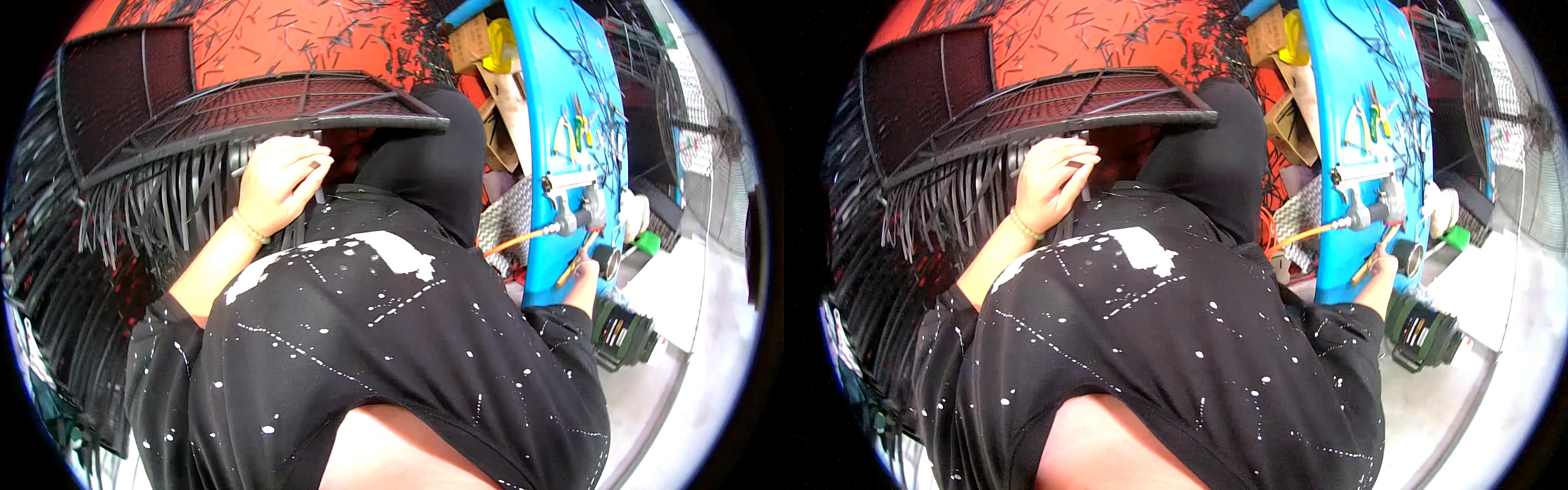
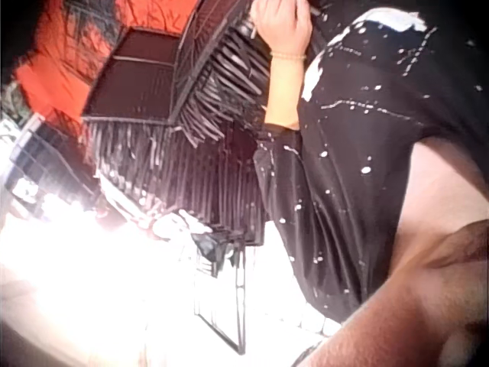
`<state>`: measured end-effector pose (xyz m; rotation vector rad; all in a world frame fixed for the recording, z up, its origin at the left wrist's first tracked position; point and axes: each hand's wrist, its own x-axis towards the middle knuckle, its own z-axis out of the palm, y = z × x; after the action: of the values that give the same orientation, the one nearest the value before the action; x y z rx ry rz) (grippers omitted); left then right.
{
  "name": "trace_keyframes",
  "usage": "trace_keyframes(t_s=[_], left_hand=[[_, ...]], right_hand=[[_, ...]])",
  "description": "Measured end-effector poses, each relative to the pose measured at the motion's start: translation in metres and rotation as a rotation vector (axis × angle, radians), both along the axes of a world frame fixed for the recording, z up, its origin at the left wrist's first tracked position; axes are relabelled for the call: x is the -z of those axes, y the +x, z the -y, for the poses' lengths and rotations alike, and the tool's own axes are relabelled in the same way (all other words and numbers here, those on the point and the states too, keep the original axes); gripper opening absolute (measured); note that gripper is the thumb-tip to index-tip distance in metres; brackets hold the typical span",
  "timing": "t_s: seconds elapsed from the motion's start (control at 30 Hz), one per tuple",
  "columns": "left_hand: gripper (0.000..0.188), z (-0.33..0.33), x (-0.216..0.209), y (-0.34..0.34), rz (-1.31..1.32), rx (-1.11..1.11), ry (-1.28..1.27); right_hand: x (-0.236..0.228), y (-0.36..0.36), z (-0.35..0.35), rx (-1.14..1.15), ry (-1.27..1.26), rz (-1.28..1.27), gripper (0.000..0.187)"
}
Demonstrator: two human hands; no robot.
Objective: The person assembles a fan blade by inserting black plastic strips into a frame and securing them with a pneumatic nail gun. They trim excess material with pliers and occasionally use a hammer to adjust the frame, repeating the process for multiple strips.
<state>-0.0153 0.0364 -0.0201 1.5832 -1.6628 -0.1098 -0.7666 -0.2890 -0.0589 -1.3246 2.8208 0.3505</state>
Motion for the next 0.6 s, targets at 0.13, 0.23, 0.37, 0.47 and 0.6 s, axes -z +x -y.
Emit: trace_keyframes(t_s=[0.13, 0.23, 0.37, 0.47, 0.6], left_hand=[[0.007, -0.001, 0.000, 0.001, -0.011, -0.005, -0.031], [0.008, -0.005, 0.005, 0.004, -0.035, -0.017, -0.047], [0.009, -0.005, 0.004, 0.006, -0.059, 0.008, -0.021], [0.010, -0.003, 0.007, 0.006, -0.083, 0.012, -0.050], [0.010, -0.006, 0.006, 0.006, -0.089, -0.011, -0.065]], right_hand=[[-0.020, -0.029, 0.010, 0.272, -0.010, 0.641, 0.048], [-0.054, -0.036, 0.031, 0.619, 0.003, 1.259, 0.048], [-0.067, -0.003, 0.021, 0.715, -0.156, 1.704, 0.040], [-0.079, 0.036, 0.028, 0.282, -0.563, 1.413, 0.034], [-0.141, 0.242, 0.001, -0.283, -0.902, 1.084, 0.033]])
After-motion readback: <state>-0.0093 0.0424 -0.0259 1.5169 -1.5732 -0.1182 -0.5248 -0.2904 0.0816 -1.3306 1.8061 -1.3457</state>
